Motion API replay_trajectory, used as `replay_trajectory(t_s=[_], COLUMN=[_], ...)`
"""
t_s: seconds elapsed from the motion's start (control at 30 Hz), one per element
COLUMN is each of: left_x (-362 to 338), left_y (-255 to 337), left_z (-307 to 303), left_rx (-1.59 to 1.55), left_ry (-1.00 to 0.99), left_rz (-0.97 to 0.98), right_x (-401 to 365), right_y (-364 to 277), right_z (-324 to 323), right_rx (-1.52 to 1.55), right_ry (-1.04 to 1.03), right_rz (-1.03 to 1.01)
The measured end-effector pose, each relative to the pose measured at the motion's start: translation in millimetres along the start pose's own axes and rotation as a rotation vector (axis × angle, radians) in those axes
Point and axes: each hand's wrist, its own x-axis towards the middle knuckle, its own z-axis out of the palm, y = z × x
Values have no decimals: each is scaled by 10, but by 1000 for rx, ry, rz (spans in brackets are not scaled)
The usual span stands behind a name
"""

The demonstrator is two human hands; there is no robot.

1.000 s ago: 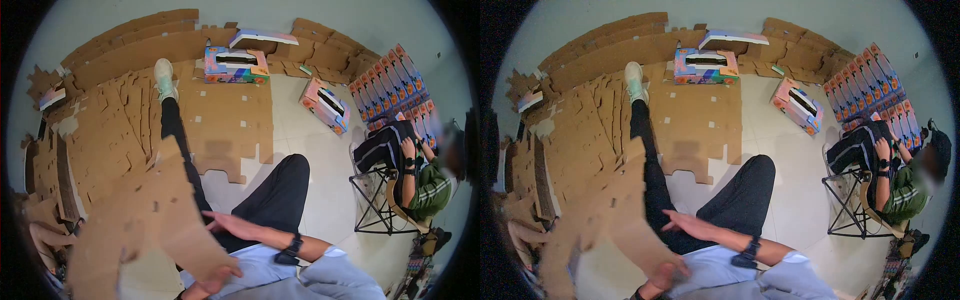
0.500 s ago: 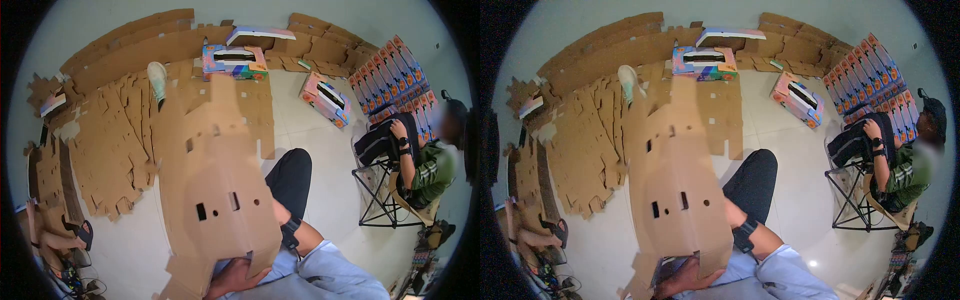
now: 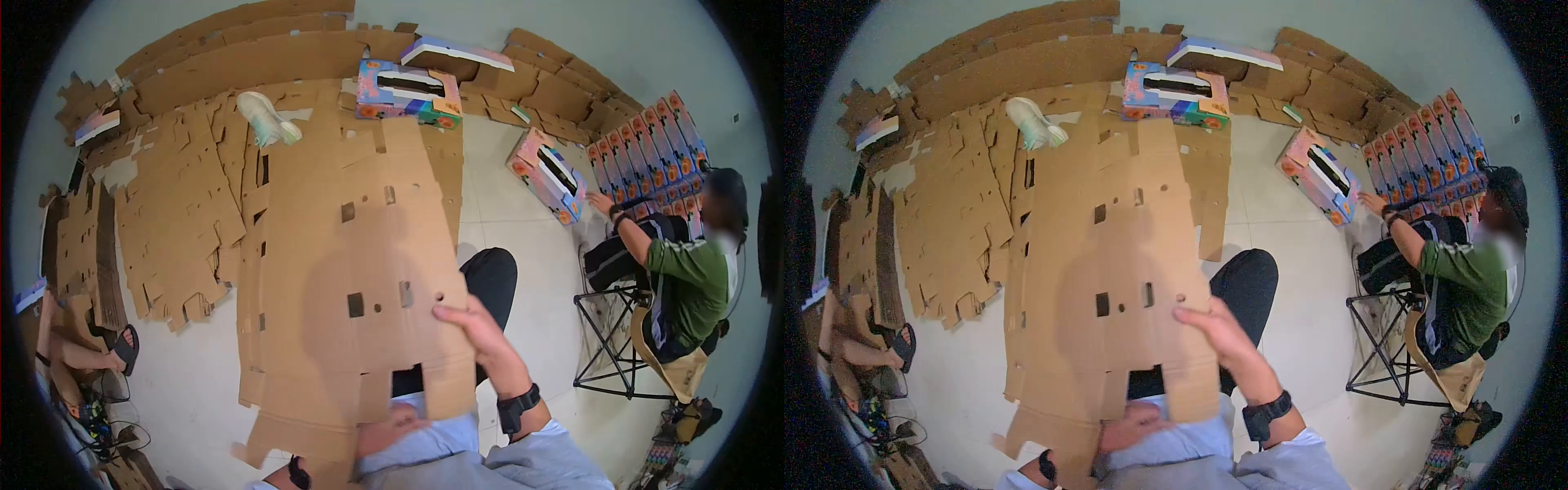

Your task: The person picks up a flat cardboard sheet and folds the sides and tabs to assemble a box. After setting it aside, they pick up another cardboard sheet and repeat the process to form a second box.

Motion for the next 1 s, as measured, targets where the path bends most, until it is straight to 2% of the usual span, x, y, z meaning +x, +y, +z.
replay_trajectory(t_s=[0.1, 0.3, 0.4, 0.47, 0.53, 0.6, 0.67, 0.7, 0.77, 0.8, 0.87, 0.93, 1.0], left_x=[-243, -1103, -1349, -1380, -1318, -1269, -1249, -1262, -1273, -1266, -1233, -1100, -1014], left_y=[-223, -592, -731, -766, -714, -474, -412, -489, -504, -426, -275, -90, 43], left_z=[-385, -1176, -1417, -1506, -1544, -1552, -1546, -1524, -1477, -1486, -1464, -1501, -1522], left_rx=[56, 190, 234, 286, 377, 425, 451, 458, 117, -232, -496, -326, -349], left_ry=[257, 982, 1159, 1183, 1171, 1062, 980, 951, 935, 923, 877, 850, 879], left_rz=[-117, -319, -341, -260, -66, -73, -62, -43, -139, -255, -407, -473, -403], right_x=[13, 111, 71, -35, -121, -222, -312, -372, -560, -629, -772, -833, -811], right_y=[-159, -7, 56, -70, -27, 86, 224, 264, 235, 191, 104, 108, 166], right_z=[-233, -441, -372, -215, -178, -214, -453, -566, -675, -670, -585, -573, -641], right_rx=[-143, -534, -748, -857, -761, -732, -777, -827, -868, -885, -987, -1065, -1126], right_ry=[31, 61, 164, 288, 412, 419, 302, 171, -2, -82, -47, -50, -92], right_rz=[-56, -114, -195, -232, -264, -379, -562, -640, -545, -493, -376, -311, -307])
